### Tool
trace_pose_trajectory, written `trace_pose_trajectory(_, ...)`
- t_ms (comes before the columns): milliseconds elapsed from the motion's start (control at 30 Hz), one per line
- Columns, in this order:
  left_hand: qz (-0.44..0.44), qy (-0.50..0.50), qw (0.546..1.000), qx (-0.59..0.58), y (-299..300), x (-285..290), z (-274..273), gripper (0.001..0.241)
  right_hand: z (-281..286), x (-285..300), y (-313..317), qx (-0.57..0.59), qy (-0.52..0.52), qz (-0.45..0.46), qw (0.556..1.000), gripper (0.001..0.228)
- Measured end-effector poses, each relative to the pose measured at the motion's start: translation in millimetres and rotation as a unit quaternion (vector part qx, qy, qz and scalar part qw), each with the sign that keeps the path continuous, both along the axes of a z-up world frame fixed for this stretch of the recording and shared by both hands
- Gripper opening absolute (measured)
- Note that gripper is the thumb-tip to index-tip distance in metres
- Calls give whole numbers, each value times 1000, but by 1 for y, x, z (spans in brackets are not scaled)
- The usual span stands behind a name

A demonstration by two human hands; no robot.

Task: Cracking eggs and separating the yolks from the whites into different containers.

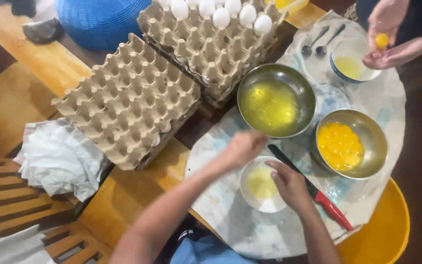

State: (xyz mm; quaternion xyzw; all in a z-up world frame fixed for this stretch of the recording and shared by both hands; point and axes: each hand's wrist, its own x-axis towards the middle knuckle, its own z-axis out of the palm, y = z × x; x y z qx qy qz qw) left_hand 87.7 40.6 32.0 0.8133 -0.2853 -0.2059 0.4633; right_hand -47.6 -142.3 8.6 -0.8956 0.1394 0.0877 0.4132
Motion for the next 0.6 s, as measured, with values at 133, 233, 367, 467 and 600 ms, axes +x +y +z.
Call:
trace_pose_trajectory(133, 175, -217, 960, -8, 19, 124, 20, 24, -23, -5, 19, 62, -1, -47, 997, 32)
trace_pose_trajectory(233, 299, -258, 918, 42, 34, 201, 49, 37, -27, -7, 27, -22, 0, -22, 1000, 28)
trace_pose_trajectory(367, 279, -207, 932, 105, 32, 270, 64, 33, -85, -28, 16, -246, -88, 67, 963, 24)
trace_pose_trajectory(467, 260, -176, 938, 150, 60, 279, 107, 33, -95, -39, 20, -257, -84, 68, 960, 26)
trace_pose_trajectory(600, 255, -138, 932, 216, 109, 287, 149, 37, -55, -43, 8, -222, -12, 49, 974, 35)
